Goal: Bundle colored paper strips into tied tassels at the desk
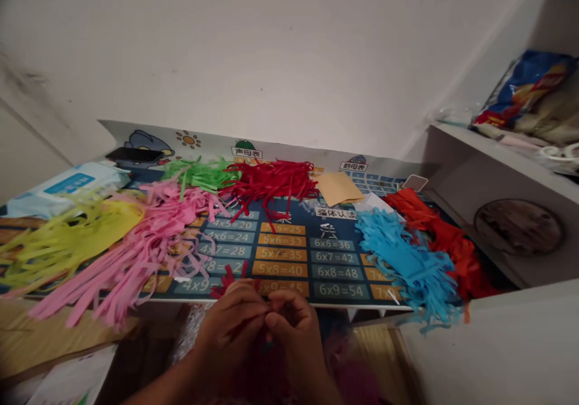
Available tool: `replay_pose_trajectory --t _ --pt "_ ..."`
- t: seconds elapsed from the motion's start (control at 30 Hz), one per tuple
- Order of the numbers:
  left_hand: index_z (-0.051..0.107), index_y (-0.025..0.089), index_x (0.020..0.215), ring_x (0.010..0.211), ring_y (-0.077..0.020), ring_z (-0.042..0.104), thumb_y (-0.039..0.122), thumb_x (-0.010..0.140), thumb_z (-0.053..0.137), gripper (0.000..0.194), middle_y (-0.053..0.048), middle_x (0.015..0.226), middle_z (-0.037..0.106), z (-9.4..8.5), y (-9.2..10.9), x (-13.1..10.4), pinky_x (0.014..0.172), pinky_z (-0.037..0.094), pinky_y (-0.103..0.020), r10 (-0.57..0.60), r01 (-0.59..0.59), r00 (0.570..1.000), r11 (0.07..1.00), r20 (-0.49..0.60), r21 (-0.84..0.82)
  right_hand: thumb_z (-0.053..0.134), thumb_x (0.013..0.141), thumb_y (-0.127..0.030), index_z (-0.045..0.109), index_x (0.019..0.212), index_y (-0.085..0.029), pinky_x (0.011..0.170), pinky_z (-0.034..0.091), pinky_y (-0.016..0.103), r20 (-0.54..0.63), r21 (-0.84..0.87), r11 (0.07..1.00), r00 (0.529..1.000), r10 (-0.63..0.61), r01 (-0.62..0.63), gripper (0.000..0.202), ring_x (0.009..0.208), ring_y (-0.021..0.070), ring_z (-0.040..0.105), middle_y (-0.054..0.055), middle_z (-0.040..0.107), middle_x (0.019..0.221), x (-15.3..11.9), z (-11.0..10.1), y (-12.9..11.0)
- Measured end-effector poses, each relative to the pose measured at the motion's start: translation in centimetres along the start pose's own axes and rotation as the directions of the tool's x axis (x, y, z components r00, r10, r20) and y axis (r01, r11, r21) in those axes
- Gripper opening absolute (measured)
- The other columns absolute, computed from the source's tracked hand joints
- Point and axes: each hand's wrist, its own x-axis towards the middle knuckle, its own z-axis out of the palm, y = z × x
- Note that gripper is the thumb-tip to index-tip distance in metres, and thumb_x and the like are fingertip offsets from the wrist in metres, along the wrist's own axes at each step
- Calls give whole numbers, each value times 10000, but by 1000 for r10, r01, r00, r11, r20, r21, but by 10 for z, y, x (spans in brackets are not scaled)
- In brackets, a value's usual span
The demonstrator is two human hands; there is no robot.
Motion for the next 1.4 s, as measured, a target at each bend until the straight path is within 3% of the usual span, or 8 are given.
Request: replay_pose_trajectory --t 0.23,0.37,0.53,0.67,0.9,1.07,1.17,1.4 --pt "700 229 924 747 -140 630 211 895 593 113 -11 780 674 -5 -1 -1 843 503 -324 -61 63 998 991 18 -116 758 662 -224 711 631 -235 596 458 231 93 -320 916 971 -221 240 57 618 129 546 -25 581 630 3 -6 -10" --pt "696 222 803 751 -138 654 306 903 584 171 -17 774 688 -12 -9 0 706 522 -234 -264 270 963 933 56 -237 659 764 -302 738 764 -239 710 487 310 161 -748 561 917 -365 355 101 759 188 611 23 684 792 71 -41 -53" --pt "548 190 757 517 -96 510 556 906 476 402 21 600 562 -2 -13 -11 519 436 -198 -609 651 744 571 275 -500 665 706 -276 738 777 -185 829 458 396 105 -911 304 868 -486 280 137 827 231 610 76 708 852 190 -93 -102" --pt "494 200 799 435 -64 287 607 875 482 414 87 533 369 9 -22 -18 415 239 -163 -703 749 631 445 326 -490 662 695 -234 705 672 -169 801 457 390 170 -926 228 869 -464 303 82 769 225 601 74 686 752 222 -99 -104" --pt "625 183 712 593 -124 533 320 868 531 229 8 641 583 -4 -30 -3 566 423 -214 -573 605 796 764 192 -224 633 819 -322 729 817 -230 790 486 332 328 -859 284 885 -332 425 133 846 207 629 42 703 877 110 -44 -63" --pt "715 208 764 664 -137 625 225 828 584 146 -5 702 682 -9 -25 1 645 476 -229 -533 548 834 829 142 -112 689 792 -271 731 862 -256 701 515 272 188 -621 746 969 -158 242 83 782 177 652 15 696 840 26 -18 -10" --pt "714 203 760 664 -137 640 217 811 611 116 -4 707 695 -9 -24 0 633 481 -222 -532 544 835 836 140 -71 752 710 -278 701 854 -226 676 529 279 18 -487 868 995 -97 94 161 729 183 656 14 692 778 16 -16 5" --pt "713 197 750 660 -127 620 212 846 581 164 -8 707 678 -13 -20 2 617 447 -206 -423 433 866 901 269 24 716 743 -286 699 817 -223 702 510 290 53 -683 707 978 -202 184 98 740 191 638 29 689 772 11 -20 -2"
